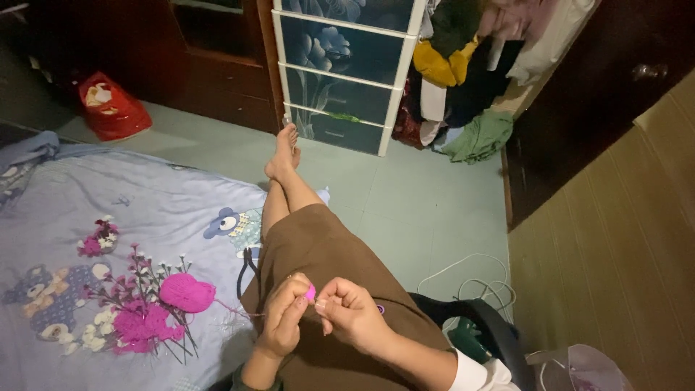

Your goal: Organizing and assembling decorative pink floral pieces by attaching yarn components to stems using a small purple tool.

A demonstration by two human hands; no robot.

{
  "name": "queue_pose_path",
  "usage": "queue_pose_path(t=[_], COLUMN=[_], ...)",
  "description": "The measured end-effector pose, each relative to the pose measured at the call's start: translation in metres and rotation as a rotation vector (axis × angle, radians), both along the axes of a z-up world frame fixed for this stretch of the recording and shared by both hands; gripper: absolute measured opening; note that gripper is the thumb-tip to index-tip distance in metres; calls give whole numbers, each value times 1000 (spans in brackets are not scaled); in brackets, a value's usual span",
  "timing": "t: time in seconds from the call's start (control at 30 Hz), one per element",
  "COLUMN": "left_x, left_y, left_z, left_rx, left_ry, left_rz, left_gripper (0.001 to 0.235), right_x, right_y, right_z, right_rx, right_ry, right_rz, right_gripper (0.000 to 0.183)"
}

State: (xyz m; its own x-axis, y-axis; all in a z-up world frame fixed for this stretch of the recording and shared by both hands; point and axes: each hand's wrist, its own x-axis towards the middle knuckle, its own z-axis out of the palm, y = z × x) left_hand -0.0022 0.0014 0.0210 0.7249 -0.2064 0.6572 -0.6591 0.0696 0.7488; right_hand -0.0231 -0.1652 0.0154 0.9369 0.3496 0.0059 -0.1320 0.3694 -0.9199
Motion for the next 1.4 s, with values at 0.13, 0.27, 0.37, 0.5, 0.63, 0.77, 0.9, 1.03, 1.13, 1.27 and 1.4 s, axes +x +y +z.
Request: queue_pose_path(t=[0.13,0.27,0.37,0.5,0.63,0.77,0.9,1.03,1.13,1.27,1.4], left_x=[0,2,5,7,6,10,8,6,8,10,4], left_y=[-1,-2,-4,-3,3,6,2,0,3,9,11], left_z=[3,-6,-21,-26,-2,-5,-4,2,0,7,11], left_rx=[-9,-107,-255,-275,74,368,483,480,495,667,879], left_ry=[13,97,228,348,16,-343,-473,-521,-542,-581,-677], left_rz=[0,-92,-235,-304,-51,158,312,352,339,284,270], left_gripper=[27,27,25,23,28,20,18,17,16,11,11], right_x=[2,1,1,0,6,14,18,15,18,22,24], right_y=[0,0,-3,-6,-13,-16,-20,-18,-17,-21,-19], right_z=[0,-9,-2,19,7,2,-10,7,16,26,23], right_rx=[-19,-3,-240,-463,-514,-526,-589,-475,-245,-128,-188], right_ry=[-15,-113,-345,-616,-638,-669,-644,-467,-379,-6,105], right_rz=[-3,-36,-149,-229,-216,-218,-275,-188,-70,36,136], right_gripper=[12,15,15,17,16,16,17,17,16,28,38])
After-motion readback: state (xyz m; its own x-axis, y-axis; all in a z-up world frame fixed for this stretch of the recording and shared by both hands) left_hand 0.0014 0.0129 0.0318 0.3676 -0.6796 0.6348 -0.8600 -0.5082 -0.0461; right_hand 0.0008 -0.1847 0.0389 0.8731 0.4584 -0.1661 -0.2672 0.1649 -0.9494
